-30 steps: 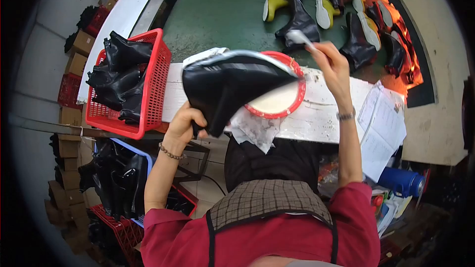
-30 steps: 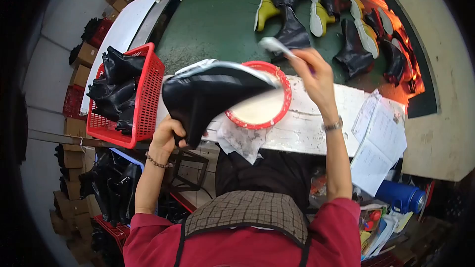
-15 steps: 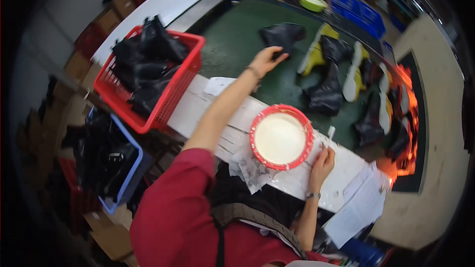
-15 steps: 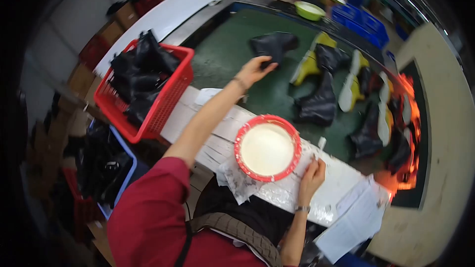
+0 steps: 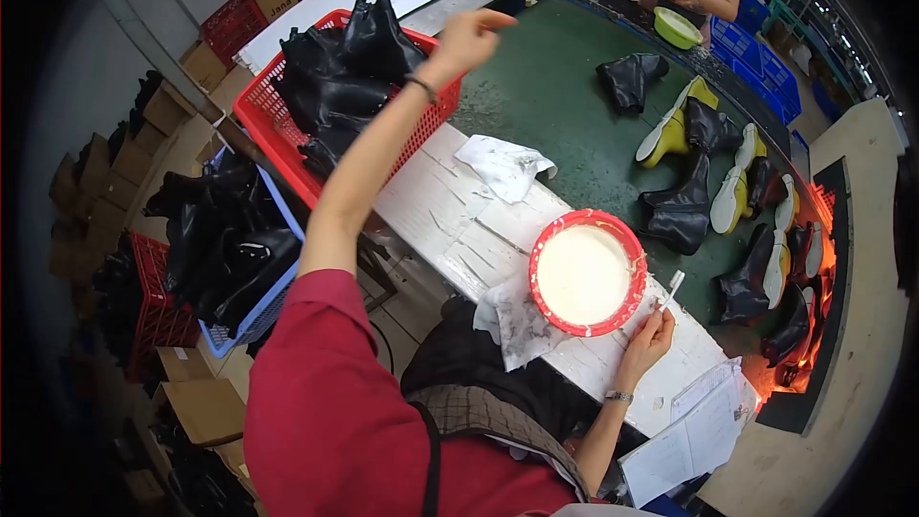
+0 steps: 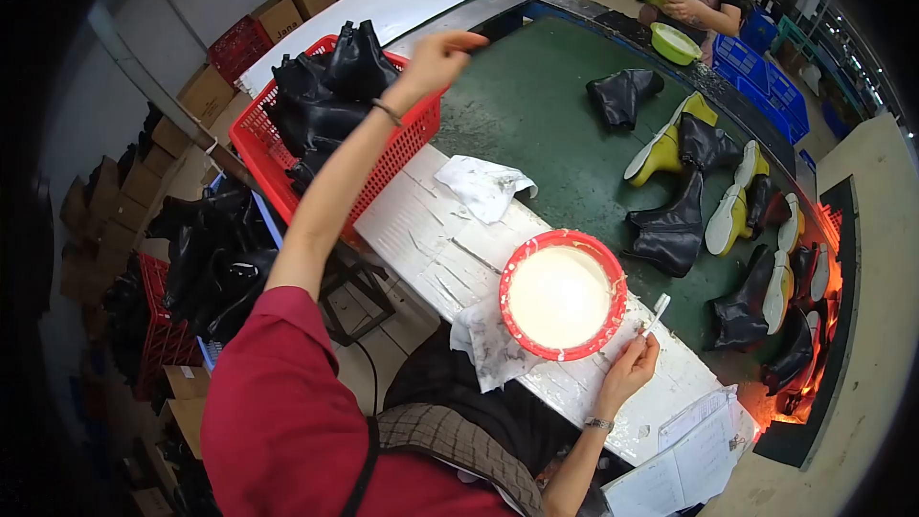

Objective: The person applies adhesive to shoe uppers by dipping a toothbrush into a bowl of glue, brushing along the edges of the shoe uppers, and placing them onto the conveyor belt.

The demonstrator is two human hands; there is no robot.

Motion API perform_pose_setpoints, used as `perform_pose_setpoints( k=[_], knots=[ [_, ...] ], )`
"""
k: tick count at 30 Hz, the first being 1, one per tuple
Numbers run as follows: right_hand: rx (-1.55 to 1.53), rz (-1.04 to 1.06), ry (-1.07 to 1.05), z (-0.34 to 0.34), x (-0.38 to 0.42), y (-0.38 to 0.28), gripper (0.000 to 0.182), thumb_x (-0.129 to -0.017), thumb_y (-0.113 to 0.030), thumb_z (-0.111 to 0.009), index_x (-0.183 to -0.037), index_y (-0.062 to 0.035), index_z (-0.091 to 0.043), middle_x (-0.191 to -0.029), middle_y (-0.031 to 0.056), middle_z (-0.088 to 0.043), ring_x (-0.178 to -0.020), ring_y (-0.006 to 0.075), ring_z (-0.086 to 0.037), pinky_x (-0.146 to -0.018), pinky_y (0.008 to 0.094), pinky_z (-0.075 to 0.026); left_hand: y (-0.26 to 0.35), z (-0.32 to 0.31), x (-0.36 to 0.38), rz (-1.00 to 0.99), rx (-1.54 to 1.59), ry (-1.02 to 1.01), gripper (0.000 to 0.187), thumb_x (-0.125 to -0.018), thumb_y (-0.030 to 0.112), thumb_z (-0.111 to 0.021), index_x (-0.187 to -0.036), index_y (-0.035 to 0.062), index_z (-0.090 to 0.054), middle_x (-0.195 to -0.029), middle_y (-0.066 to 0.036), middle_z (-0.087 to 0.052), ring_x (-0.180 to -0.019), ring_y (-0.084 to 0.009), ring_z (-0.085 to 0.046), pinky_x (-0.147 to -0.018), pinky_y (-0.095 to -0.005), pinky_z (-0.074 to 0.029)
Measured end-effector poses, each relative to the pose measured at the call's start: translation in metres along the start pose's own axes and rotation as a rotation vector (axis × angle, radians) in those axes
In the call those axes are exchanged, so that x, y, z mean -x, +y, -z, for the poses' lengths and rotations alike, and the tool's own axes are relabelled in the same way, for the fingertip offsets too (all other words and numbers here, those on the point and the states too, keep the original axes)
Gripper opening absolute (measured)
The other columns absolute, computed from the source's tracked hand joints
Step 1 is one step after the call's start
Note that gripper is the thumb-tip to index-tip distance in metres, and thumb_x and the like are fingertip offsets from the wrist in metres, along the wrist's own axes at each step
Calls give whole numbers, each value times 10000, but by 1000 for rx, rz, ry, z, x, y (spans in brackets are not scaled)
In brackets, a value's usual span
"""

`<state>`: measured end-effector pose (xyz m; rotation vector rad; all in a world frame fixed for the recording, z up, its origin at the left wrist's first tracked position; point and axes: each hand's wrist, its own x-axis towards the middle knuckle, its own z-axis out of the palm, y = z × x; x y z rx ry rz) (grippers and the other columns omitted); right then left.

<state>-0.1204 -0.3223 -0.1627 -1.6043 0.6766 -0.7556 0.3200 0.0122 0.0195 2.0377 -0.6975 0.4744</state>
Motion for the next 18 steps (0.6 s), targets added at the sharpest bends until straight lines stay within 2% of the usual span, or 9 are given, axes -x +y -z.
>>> perform_pose_setpoints(
  k=[1,2,3,4,6,11,13,16,18],
  knots=[
    [4,6,4,0,0,1,197,-1090,-168,-535,-1150,-7,-631,-730,-72,-467,-632,22,-394,-540,198,-304,-14,31,0,-146,-208,85,408,-811,-3,-568,-1141,96,-788,-1075,-135,-787,-934,-270,-765,-899,-370,-594],
    [0,6,4,0,-1,4,197,-1090,-168,-535,-1150,-7,-631,-730,-72,-467,-632,22,-394,-540,198,-304,-20,63,5,-52,-589,-19,423,-797,10,-620,-1187,94,-760,-1144,-138,-763,-1026,-328,-734,-960,-402,-575],
    [2,10,-6,1,-2,8,201,-1089,-170,-538,-1149,-4,-634,-736,-68,-480,-636,24,-403,-544,198,-310,-58,82,8,-135,-760,-108,566,-777,23,-673,-1334,123,-669,-1348,-132,-667,-1236,-355,-630,-995,-454,-553],
    [4,15,-13,2,-3,12,205,-1089,-171,-540,-1148,0,-636,-743,-64,-493,-641,26,-412,-548,198,-316,-76,96,17,-78,-1031,-261,776,-768,46,-719,-1503,173,-505,-1557,-101,-482,-1423,-350,-459,-1022,-528,-515],
    [7,31,3,0,-4,14,210,-1092,-187,-543,-1138,-9,-645,-743,-67,-493,-632,21,-410,-535,194,-319,-100,118,41,-66,-1271,-498,951,-741,81,-794,-1585,214,-375,-1600,-55,-390,-1512,-321,-334,-996,-614,-448],
    [26,78,-6,0,-3,13,216,-1093,-204,-551,-1122,-16,-653,-753,-63,-516,-626,19,-425,-525,192,-330,-71,131,52,-127,-1579,-503,720,-705,291,-893,-1362,209,-611,-1354,-23,-556,-1309,-260,-479,-1065,-575,-359],
    [23,82,-4,3,-3,16,213,-1093,-202,-550,-1128,-20,-656,-752,-64,-521,-619,17,-424,-524,190,-325,-76,143,48,-338,-1571,-428,502,-781,387,-848,-1211,199,-669,-1187,-14,-657,-1266,-232,-538,-1111,-537,-337],
    [-24,33,-27,3,-5,18,211,-1095,-206,-547,-1154,-36,-657,-748,-68,-522,-605,8,-415,-512,185,-317,-39,162,38,-360,-1350,-4,322,-904,402,-738,-1109,168,-656,-971,-49,-709,-985,-231,-695,-1104,-561,-333],
    [-79,2,-38,6,-7,17,222,-1096,-200,-542,-1173,-25,-654,-757,-63,-529,-614,10,-418,-516,190,-324,7,169,40,-264,-959,191,337,-949,363,-722,-1123,82,-660,-978,-84,-736,-927,-276,-712,-984,-449,-480]
  ],
)
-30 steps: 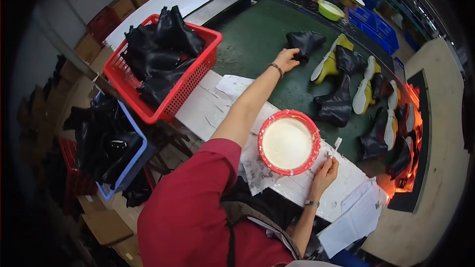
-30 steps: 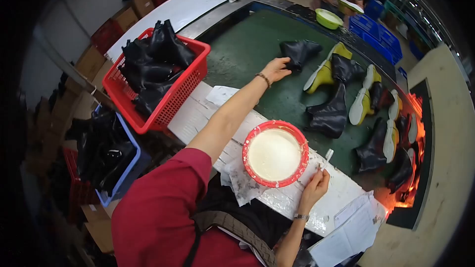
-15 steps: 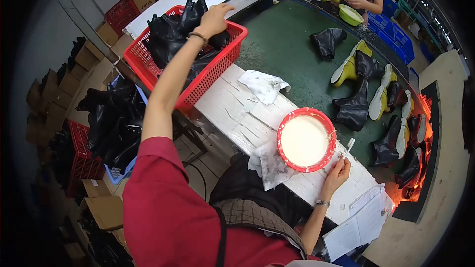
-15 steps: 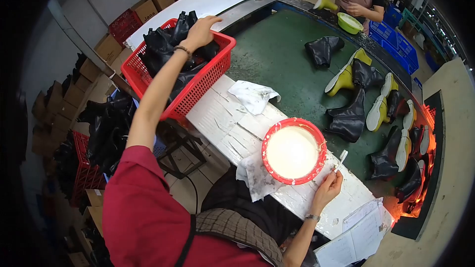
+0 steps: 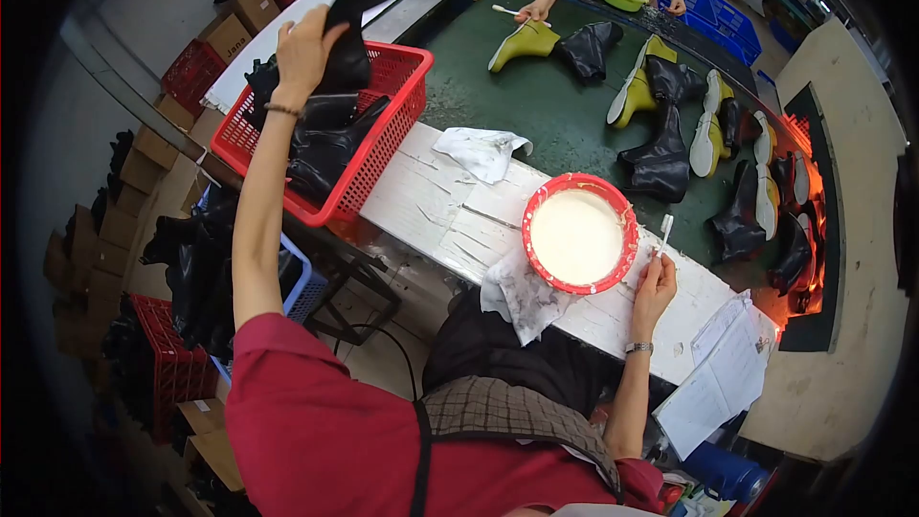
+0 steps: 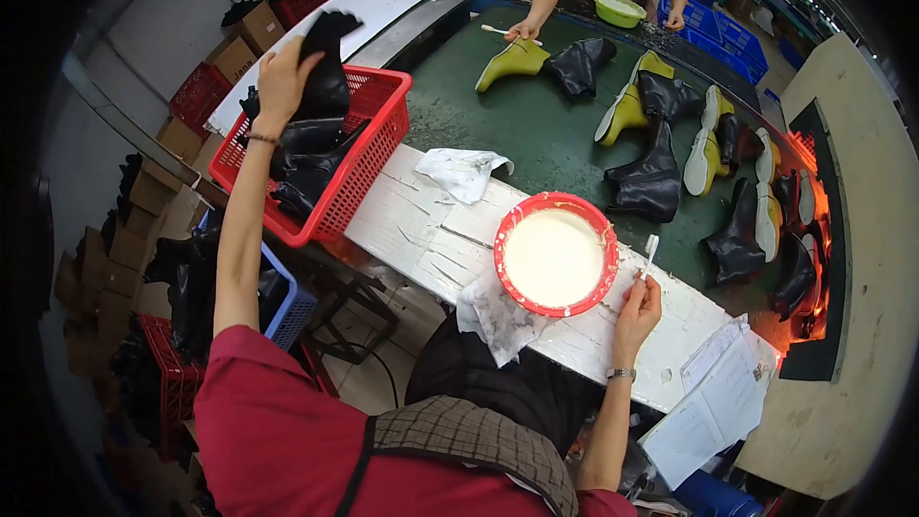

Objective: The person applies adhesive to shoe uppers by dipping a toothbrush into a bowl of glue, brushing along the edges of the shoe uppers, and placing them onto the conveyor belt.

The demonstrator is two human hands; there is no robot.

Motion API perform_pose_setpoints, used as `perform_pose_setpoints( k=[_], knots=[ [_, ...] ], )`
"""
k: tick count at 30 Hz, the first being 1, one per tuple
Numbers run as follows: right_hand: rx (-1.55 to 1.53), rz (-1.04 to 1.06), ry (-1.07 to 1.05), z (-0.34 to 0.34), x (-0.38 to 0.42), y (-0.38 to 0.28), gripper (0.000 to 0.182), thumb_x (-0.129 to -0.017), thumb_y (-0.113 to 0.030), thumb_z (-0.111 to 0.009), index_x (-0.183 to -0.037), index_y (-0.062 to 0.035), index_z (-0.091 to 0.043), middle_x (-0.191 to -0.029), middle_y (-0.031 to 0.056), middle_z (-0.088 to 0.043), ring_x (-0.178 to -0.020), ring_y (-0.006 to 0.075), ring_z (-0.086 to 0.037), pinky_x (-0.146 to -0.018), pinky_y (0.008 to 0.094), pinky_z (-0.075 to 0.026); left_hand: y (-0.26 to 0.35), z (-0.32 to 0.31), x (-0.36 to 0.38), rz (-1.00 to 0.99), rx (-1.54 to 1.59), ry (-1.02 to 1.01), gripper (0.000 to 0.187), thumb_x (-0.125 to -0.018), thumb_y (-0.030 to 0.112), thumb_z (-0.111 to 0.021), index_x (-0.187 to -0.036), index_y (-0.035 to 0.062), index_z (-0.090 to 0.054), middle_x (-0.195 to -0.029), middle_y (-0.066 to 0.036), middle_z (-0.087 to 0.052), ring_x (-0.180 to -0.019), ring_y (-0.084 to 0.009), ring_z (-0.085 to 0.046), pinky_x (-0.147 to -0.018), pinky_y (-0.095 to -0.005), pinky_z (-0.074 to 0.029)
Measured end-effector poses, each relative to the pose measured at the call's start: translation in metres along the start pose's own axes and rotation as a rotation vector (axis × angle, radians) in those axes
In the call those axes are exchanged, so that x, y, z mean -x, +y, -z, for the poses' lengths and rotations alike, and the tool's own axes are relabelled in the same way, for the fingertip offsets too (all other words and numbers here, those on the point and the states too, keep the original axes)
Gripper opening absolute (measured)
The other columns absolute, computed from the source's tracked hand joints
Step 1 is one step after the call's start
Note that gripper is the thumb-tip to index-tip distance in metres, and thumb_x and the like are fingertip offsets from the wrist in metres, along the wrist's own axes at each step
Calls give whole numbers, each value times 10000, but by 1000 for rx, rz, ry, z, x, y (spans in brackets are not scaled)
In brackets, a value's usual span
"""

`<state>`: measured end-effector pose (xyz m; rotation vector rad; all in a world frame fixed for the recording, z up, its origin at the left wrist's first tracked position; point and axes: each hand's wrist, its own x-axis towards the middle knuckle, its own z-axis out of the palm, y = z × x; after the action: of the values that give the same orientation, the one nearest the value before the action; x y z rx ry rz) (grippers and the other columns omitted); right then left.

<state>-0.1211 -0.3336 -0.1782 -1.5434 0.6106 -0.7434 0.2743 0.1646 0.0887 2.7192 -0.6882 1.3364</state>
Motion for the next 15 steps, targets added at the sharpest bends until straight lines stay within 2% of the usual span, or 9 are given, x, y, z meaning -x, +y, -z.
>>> perform_pose_setpoints(
  k=[2,5,7,8,9,10,11,12,15],
  knots=[
    [-50,-33,-10,-1,0,-9,234,-1096,-194,-538,-1192,-13,-652,-765,-57,-535,-623,11,-422,-520,195,-331,40,53,0,104,237,19,335,-969,330,-719,-1145,51,-663,-984,-95,-745,-903,-256,-719,-921,-392,-528],
    [-96,42,-1,-11,-10,-51,269,-1102,-226,-533,-1227,-21,-655,-774,-57,-547,-617,11,-431,-517,186,-340,115,96,25,247,1120,-350,330,-1009,208,-678,-1239,-26,-645,-1004,-54,-729,-917,-89,-621,-818,-291,-530],
    [-90,65,-144,-30,-11,-106,267,-1079,-195,-585,-1231,8,-672,-836,-47,-604,-659,10,-472,-567,184,-387,148,84,61,252,1266,-834,292,-1033,276,-652,-1097,-9,-650,-936,13,-659,-849,-75,-571,-753,-274,-513],
    [-135,116,-263,-43,-10,-127,256,-1043,-127,-637,-1257,10,-667,-951,-28,-664,-747,10,-517,-616,179,-420,173,90,79,121,1256,-915,329,-1055,333,-623,-1004,8,-636,-910,30,-622,-836,-57,-534,-718,-261,-495],
    [-201,198,-355,-57,-9,-145,359,-953,-72,-734,-1295,7,-659,-1081,-11,-693,-825,14,-535,-693,178,-461,207,86,105,436,1745,-1208,373,-1063,377,-584,-1139,17,-645,-902,-22,-662,-750,-125,-636,-680,-242,-538],
    [-217,191,-496,-67,-8,-170,437,-884,-49,-761,-1302,17,-648,-1129,23,-687,-863,35,-562,-738,194,-476,243,130,105,801,1901,-1387,498,-1057,521,-544,-1154,39,-616,-812,-28,-609,-639,-133,-608,-545,-256,-511],
    [-236,182,-641,-74,-7,-192,518,-816,-26,-788,-1309,26,-637,-1178,56,-680,-901,56,-589,-782,210,-491,250,103,129,554,2088,-1672,589,-1041,621,-488,-1169,53,-573,-731,-11,-532,-501,-112,-514,-414,-262,-417],
    [-285,190,-726,-83,-9,-202,541,-763,-2,-793,-1285,32,-652,-1139,59,-702,-907,68,-616,-783,217,-498,269,110,133,644,2210,-1877,599,-1041,636,-466,-1160,55,-547,-679,0,-465,-422,-108,-432,-374,-260,-351],
    [-242,170,-997,-86,-14,-216,443,-695,19,-817,-1131,31,-736,-943,48,-745,-854,88,-663,-793,239,-517,292,104,147,614,2304,-2103,628,-1040,649,-448,-1128,35,-546,-665,-49,-503,-373,-174,-455,-342,-312,-390]
  ],
)
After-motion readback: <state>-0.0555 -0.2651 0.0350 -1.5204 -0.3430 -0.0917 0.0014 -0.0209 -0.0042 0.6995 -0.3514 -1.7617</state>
